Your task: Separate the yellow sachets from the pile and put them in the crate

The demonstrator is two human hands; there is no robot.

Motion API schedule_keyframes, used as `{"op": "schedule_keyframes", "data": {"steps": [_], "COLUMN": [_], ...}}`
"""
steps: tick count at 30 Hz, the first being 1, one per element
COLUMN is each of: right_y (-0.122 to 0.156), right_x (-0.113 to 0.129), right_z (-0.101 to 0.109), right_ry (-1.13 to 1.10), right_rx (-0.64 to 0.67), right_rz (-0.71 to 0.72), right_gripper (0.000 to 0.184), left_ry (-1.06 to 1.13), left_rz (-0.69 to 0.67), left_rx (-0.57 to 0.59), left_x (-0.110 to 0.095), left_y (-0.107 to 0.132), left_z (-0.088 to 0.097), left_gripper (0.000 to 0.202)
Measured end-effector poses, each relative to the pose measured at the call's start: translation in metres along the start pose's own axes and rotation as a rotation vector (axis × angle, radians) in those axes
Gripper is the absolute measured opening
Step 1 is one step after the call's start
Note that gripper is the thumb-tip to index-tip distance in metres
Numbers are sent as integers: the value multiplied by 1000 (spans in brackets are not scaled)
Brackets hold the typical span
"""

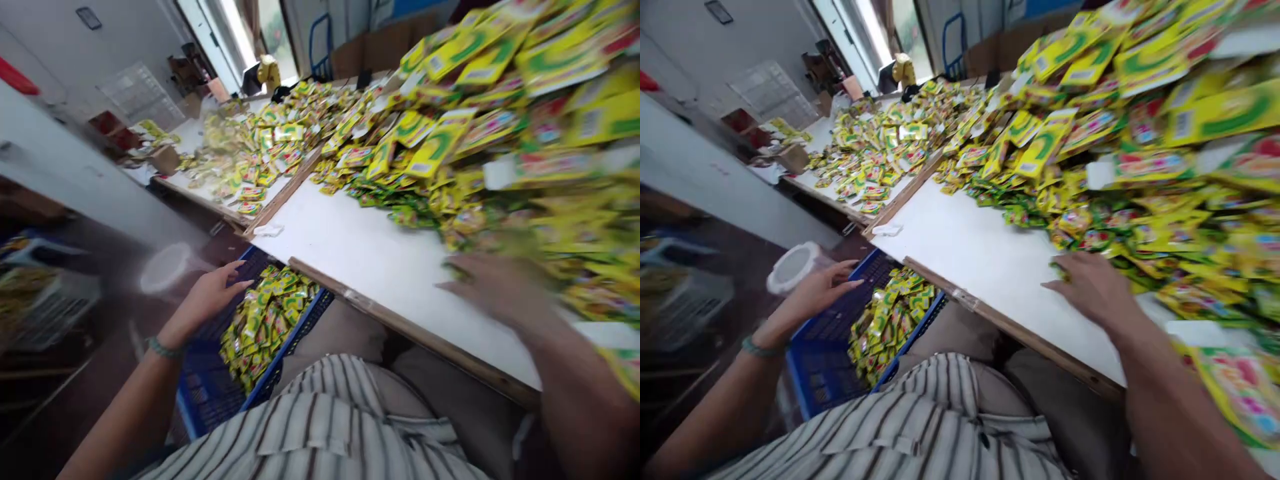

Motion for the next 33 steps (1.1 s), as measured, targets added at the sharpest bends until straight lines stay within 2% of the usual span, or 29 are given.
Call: {"op": "schedule_keyframes", "data": {"steps": [1,3,6,9,12,15,18,21,23,25,28,31,33], "right_y": [0,-1,-1,1,2,2,1,-1,-2,-4,-6,-5,-4], "right_x": [2,6,14,20,17,11,11,14,14,13,10,4,1], "right_z": [-5,-5,-2,-3,-5,-4,2,10,18,27,41,53,57], "right_ry": [65,142,192,231,223,139,67,4,-75,-185,-347,-524,-650], "right_rx": [90,151,211,252,220,143,70,5,-59,-137,-261,-424,-500], "right_rz": [-10,-46,-71,-109,-178,-251,-267,-267,-294,-312,-286,-266,-256], "right_gripper": [36,38,47,57,56,39,31,32,25,18,17,17,18], "left_ry": [-46,-99,35,152,147,148,31,-66,-37,74,230,313,455], "left_rz": [-70,-232,-416,-524,-622,-735,-802,-745,-707,-678,-635,-611,-576], "left_rx": [39,102,178,250,214,130,19,-74,-50,22,110,161,247], "left_x": [-14,-54,-129,-198,-251,-293,-328,-353,-364,-369,-366,-357,-350], "left_y": [-3,-13,-25,-29,-27,-19,-14,-20,-26,-32,-40,-43,-42], "left_z": [-11,-38,-79,-119,-149,-170,-186,-202,-216,-230,-243,-247,-249], "left_gripper": [51,56,48,36,22,11,16,24,21,17,21,24,26]}}
Point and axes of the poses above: each hand's wrist, its own y-axis away from the middle knuckle, its own z-axis out of the back of the hand, x = y × z, the point moved 7 cm from there along -y, towards the middle knuckle, and after that the axes turned 14 degrees about -y, right-handed, at the moved point
